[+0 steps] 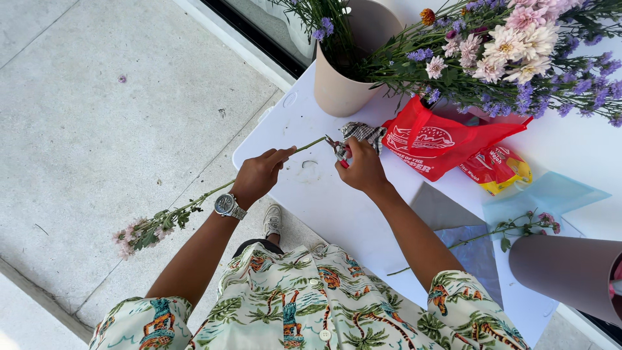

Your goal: The person wipes flower stems with a cloth, trims them using shears, and arranges them in a vase on a table. They handle the flowers individually, moving them from a bag and a pile to the container.

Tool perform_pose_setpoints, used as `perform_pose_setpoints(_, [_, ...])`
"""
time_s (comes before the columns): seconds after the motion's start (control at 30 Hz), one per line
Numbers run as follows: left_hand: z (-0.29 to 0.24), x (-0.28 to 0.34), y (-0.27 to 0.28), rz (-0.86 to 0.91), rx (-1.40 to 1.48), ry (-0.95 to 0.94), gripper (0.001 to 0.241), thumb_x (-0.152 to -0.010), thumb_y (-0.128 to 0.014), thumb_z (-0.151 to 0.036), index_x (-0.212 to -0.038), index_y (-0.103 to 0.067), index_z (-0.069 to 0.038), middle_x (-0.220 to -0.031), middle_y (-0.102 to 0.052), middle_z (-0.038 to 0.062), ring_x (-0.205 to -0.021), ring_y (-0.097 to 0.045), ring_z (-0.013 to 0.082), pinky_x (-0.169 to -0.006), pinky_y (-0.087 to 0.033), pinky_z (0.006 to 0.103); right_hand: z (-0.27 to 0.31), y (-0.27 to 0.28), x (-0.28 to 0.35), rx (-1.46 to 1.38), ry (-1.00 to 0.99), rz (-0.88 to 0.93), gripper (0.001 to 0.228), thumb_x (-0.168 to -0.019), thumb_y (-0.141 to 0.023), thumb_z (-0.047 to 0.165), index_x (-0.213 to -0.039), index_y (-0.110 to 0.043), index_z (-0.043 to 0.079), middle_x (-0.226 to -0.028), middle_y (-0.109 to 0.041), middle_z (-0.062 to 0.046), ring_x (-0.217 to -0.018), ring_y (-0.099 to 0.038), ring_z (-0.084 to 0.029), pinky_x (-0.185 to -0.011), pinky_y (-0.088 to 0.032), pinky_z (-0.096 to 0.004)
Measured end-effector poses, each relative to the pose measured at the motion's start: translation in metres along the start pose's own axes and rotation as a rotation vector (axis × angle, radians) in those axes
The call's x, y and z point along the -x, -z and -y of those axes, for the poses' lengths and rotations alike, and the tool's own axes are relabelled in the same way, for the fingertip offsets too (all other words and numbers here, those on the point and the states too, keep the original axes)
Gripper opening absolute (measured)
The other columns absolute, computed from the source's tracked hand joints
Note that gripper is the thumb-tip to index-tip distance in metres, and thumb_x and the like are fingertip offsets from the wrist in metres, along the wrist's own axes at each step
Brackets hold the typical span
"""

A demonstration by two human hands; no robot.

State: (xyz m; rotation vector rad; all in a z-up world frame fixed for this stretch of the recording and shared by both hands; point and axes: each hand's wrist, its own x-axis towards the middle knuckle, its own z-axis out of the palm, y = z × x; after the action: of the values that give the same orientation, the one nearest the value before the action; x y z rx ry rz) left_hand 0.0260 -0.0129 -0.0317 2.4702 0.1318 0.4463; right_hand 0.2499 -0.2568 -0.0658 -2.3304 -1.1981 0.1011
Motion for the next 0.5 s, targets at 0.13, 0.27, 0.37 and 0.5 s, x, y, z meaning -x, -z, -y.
perform_pose_setpoints(0.13, [0.000,0.003,0.001,0.003,0.003,0.000,0.038,-0.112,-0.066,-0.005,-0.147,-0.073,-0.020,-0.086,-0.075,0.007,-0.066,-0.076,0.0302,-0.068,-0.066,0.0456,0.001,-0.006,0.001,0.009,0.007,-0.001,0.044,-0.086,-0.091,0.021,-0.121,-0.071,0.003,-0.090,-0.075,-0.016,-0.093,-0.076,-0.034,-0.082,-0.068,-0.045])
perform_pose_setpoints(0.27, [0.001,0.006,0.000,0.007,0.005,0.001,0.038,-0.112,-0.066,-0.005,-0.147,-0.073,-0.020,-0.085,-0.075,0.007,-0.066,-0.075,0.0302,-0.068,-0.067,0.0462,0.001,-0.010,0.004,0.003,0.010,0.007,0.044,-0.086,-0.091,0.022,-0.120,-0.071,0.003,-0.090,-0.075,-0.016,-0.093,-0.076,-0.034,-0.082,-0.068,-0.046])
perform_pose_setpoints(0.37, [0.002,0.008,-0.001,0.004,0.004,-0.002,0.038,-0.112,-0.066,-0.005,-0.146,-0.073,-0.020,-0.085,-0.075,0.007,-0.066,-0.075,0.0301,-0.068,-0.067,0.0466,0.006,-0.006,0.004,0.005,0.013,0.023,0.045,-0.086,-0.091,0.022,-0.121,-0.070,0.003,-0.091,-0.075,-0.016,-0.094,-0.076,-0.034,-0.083,-0.068,-0.046])
perform_pose_setpoints(0.5, [0.002,0.011,-0.002,0.013,-0.009,0.002,0.038,-0.113,-0.065,-0.007,-0.147,-0.073,-0.022,-0.084,-0.074,0.006,-0.067,-0.075,0.0318,-0.070,-0.067,0.0488,0.009,-0.005,0.006,-0.001,0.015,0.026,0.045,-0.086,-0.091,0.022,-0.121,-0.071,0.003,-0.090,-0.075,-0.016,-0.093,-0.077,-0.034,-0.082,-0.067,-0.046])
